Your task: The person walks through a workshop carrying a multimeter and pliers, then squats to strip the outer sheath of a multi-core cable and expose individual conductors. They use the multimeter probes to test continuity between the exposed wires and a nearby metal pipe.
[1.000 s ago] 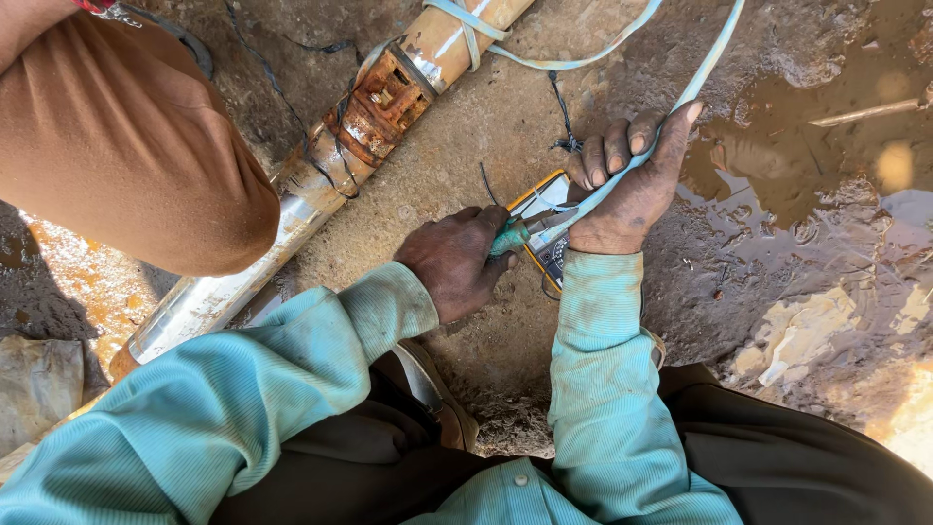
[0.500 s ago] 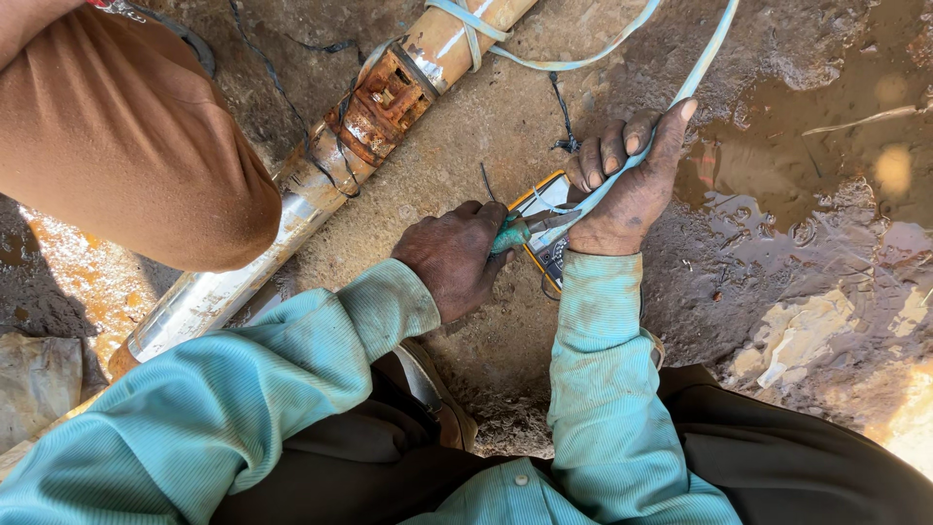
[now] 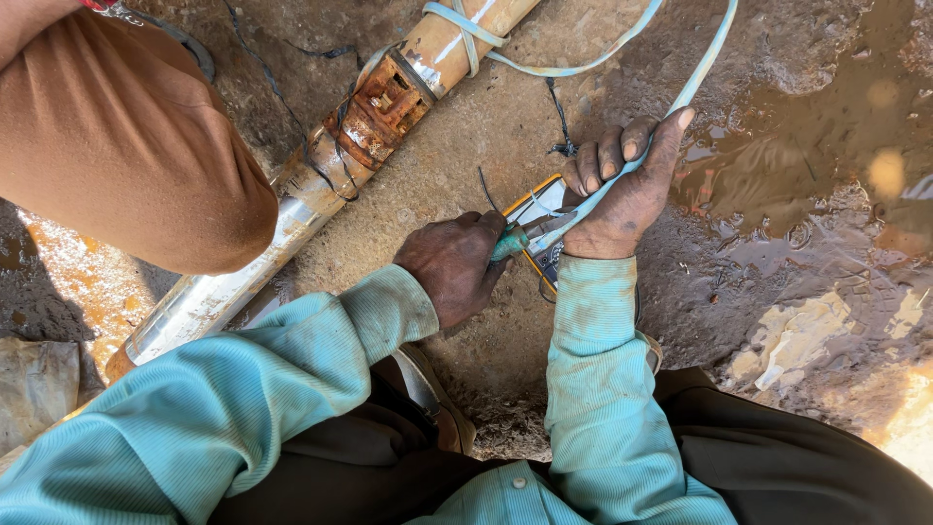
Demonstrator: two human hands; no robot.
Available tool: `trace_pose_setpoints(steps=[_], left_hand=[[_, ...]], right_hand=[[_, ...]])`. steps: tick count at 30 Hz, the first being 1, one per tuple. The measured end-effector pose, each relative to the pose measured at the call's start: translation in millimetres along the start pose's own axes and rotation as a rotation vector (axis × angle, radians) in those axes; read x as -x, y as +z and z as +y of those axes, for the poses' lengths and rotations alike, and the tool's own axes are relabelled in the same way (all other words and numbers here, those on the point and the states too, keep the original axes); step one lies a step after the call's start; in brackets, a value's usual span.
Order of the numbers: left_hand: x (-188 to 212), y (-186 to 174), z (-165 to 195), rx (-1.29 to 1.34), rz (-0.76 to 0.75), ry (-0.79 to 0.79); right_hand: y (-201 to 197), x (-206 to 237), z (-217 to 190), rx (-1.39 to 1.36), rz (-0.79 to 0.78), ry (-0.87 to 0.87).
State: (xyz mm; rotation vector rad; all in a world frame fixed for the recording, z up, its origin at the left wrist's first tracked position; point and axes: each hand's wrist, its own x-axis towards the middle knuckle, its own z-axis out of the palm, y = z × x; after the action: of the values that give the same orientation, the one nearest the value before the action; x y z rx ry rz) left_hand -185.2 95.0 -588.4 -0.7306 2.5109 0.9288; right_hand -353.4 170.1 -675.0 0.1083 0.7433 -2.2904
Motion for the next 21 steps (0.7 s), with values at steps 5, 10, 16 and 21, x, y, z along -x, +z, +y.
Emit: trace_pose_setpoints(steps=[5, 10, 16, 21], left_hand=[[-2.0, -2.7, -2.6, -0.062, -0.015, 0.008], [-5.6, 1.9, -10.7, -0.038, 0.068, 0.082], [-13.3, 7.2, -19.4, 0.273, -0.030, -0.035], [-14.3, 8.1, -15.2, 0.222, -0.060, -0.034]], right_hand=[[0.7, 1.2, -1.6, 0.012, -0.049, 0.000], [1.8, 0.8, -1.7, -0.012, -0.094, 0.010], [3.4, 1.9, -1.8, -0.040, -0.113, 0.020], [1.1, -0.4, -1.6, -0.039, -0.087, 0.018]])
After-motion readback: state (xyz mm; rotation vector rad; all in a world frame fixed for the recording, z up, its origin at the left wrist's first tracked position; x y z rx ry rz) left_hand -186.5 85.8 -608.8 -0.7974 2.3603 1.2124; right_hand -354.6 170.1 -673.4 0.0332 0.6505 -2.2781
